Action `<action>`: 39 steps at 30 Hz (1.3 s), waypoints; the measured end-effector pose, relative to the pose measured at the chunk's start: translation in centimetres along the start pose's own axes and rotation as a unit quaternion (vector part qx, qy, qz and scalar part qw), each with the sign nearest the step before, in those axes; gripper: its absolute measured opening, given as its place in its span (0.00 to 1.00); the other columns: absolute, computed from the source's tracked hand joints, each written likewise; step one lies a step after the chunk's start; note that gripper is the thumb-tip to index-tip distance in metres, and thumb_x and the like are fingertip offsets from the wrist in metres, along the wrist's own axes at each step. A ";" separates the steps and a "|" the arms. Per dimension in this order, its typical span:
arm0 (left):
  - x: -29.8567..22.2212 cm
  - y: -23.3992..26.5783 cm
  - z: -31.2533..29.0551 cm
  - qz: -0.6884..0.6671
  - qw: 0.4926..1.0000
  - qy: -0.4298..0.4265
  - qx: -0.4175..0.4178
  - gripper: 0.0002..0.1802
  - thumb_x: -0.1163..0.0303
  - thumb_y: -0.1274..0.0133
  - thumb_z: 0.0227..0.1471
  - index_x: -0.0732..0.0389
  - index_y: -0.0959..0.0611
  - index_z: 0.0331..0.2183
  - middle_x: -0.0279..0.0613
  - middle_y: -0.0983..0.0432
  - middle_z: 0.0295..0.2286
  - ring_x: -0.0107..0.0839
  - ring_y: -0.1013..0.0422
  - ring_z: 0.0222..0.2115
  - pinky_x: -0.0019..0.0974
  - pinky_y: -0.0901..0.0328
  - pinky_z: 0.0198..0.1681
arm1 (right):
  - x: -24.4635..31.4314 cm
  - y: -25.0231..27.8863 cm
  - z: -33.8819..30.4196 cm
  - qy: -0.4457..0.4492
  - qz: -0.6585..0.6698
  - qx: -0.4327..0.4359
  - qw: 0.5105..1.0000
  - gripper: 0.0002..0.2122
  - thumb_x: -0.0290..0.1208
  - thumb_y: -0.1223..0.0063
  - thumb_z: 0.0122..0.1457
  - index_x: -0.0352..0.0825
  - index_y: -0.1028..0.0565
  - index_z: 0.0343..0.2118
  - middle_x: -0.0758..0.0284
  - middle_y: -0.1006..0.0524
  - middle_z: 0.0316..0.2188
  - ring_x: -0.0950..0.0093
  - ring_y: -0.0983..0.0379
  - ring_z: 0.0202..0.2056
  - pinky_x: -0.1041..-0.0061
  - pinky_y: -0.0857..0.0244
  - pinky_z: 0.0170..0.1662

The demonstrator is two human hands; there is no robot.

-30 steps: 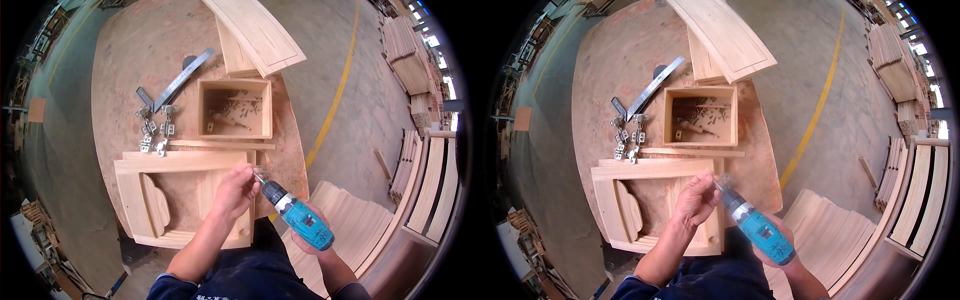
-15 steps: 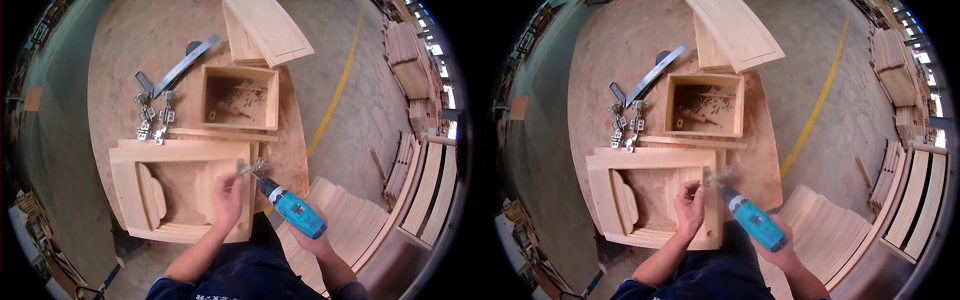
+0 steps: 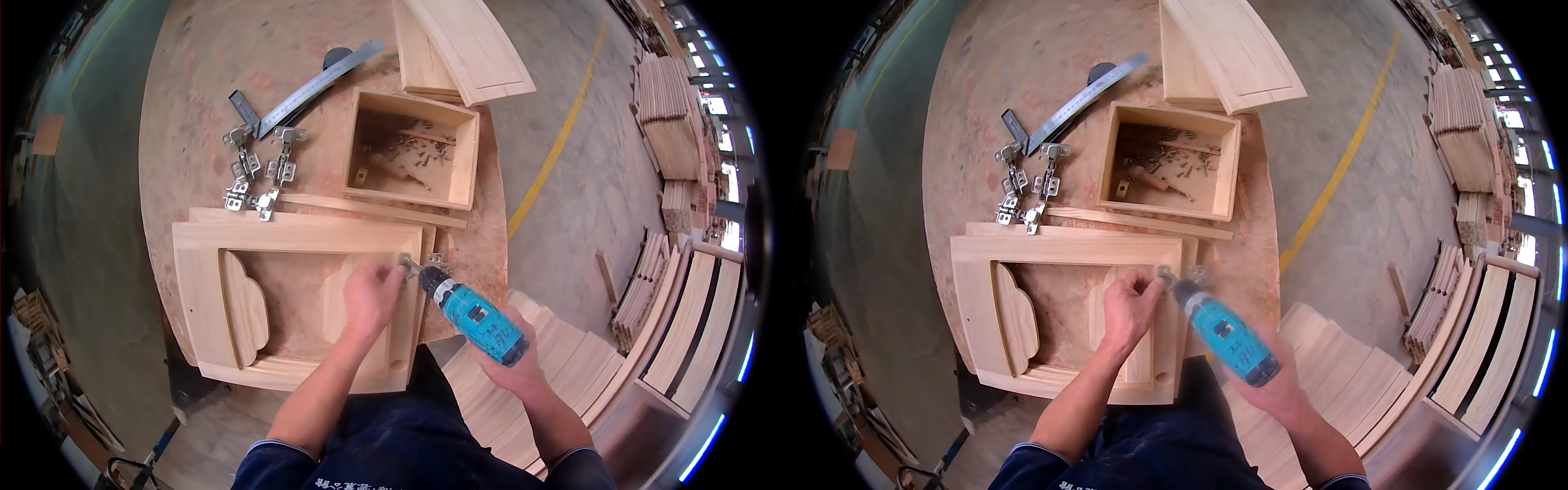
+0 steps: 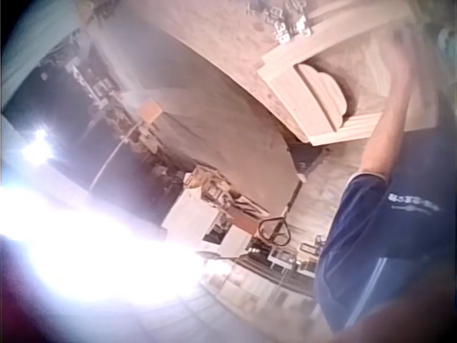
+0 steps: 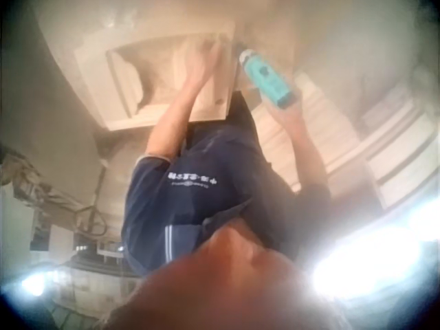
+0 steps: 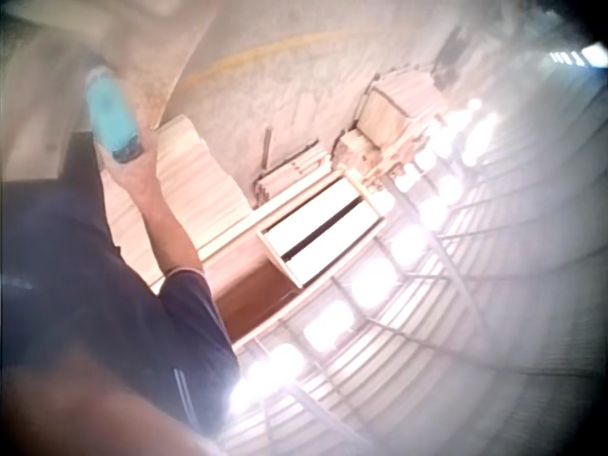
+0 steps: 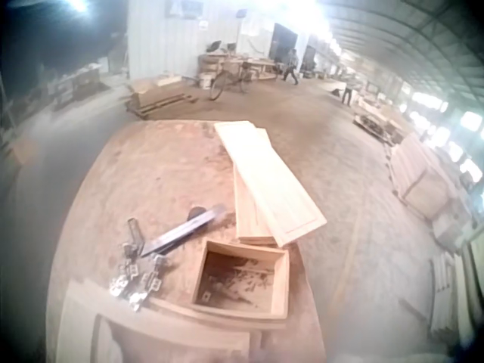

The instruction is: The person attaches metal hinges to a wooden cabinet frame and door using an electric drill, then inserts drawers into the cabinet.

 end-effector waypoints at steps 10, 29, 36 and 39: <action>-0.2 0.3 0.2 -0.002 1.000 0.014 0.025 0.12 0.64 0.37 0.52 0.65 0.14 0.29 0.54 0.20 0.27 0.50 0.22 0.29 0.47 0.29 0.36 | 4.0 0.7 2.8 -0.017 -0.041 0.075 0.996 0.16 0.21 0.35 0.50 0.32 0.26 0.42 0.65 0.21 0.33 0.77 0.24 0.36 0.75 0.30 0.41; 0.0 0.3 -0.1 -0.039 0.999 0.011 -0.006 0.11 0.67 0.36 0.50 0.65 0.15 0.27 0.50 0.20 0.23 0.42 0.23 0.25 0.40 0.29 0.32 | 9.6 -0.1 9.0 -0.004 -0.165 0.230 0.959 0.32 0.27 0.35 0.48 0.36 0.30 0.60 0.51 0.20 0.42 0.50 0.22 0.45 0.65 0.29 0.48; -0.3 0.8 0.0 -0.038 0.999 0.012 -0.011 0.11 0.65 0.36 0.50 0.65 0.15 0.27 0.51 0.20 0.24 0.44 0.22 0.26 0.42 0.28 0.33 | 10.7 -0.6 10.5 0.030 -0.274 0.272 0.922 0.29 0.34 0.35 0.50 0.39 0.28 0.58 0.52 0.19 0.41 0.51 0.23 0.44 0.63 0.28 0.46; -0.3 0.6 -0.1 -0.027 0.999 0.020 -0.005 0.12 0.64 0.36 0.51 0.65 0.15 0.28 0.52 0.19 0.25 0.44 0.21 0.27 0.43 0.28 0.33 | 11.5 -0.8 11.1 0.016 -0.224 0.289 0.931 0.27 0.36 0.35 0.52 0.41 0.27 0.57 0.54 0.19 0.42 0.51 0.23 0.44 0.62 0.28 0.45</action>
Point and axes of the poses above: each hand's wrist, its own z-axis towards the middle knuckle, its own y-axis out of the back of the hand, x = y × z, the point moved 2 cm from there along z, towards the middle knuckle
